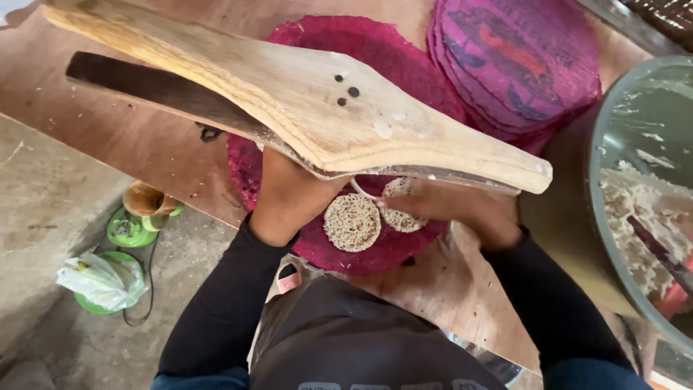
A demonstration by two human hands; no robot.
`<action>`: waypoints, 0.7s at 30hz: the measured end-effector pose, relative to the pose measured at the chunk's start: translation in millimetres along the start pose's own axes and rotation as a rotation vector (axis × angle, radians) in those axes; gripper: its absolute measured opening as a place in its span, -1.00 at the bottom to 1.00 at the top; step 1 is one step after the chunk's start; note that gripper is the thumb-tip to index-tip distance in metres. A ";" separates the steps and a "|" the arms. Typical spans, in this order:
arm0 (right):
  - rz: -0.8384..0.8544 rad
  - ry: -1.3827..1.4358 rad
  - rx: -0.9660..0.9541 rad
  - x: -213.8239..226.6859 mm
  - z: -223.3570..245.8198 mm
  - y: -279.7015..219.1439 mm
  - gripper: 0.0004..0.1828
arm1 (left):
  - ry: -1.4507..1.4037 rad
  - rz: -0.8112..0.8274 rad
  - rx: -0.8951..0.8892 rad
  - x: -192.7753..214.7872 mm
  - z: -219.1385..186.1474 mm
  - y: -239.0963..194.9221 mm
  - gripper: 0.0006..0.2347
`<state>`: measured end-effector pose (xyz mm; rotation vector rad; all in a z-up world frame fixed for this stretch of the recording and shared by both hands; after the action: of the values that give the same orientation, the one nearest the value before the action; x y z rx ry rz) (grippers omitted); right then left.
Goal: The person uses a wooden press tool and a metal ring to shape and place round crackers onto a purple mesh tray, replenishing the cracker mixture from a bucket with a spatula and using a wooden lever tool to press the mixture into molds.
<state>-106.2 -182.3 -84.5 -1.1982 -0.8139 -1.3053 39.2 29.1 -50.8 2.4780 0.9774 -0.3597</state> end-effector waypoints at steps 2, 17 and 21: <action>0.002 0.067 0.160 -9.7 1.7 22.6 -0.15 | 0.019 -0.014 -0.011 6.4 -7.2 -1.0 -0.53; 0.449 0.551 0.206 126.7 -10.0 -37.2 -0.10 | 0.768 0.427 -0.230 0.7 -20.0 47.4 -0.74; 0.342 0.597 0.243 112.1 -33.9 -41.9 -0.04 | -0.447 0.584 -0.094 46.4 -27.1 108.5 -0.59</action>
<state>-136.5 -239.5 21.7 -0.6577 -0.3020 -1.1485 149.9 -0.9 -11.7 2.3125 0.0786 -0.6100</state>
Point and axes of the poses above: each hand's wrist, its own y-axis towards the middle knuckle, its own x-axis out of the back of the hand, z = x × y, the point moved 1 cm from there along y, towards the middle knuckle, and after that the axes turned 13 degrees about -y, right-handed, at the moved point
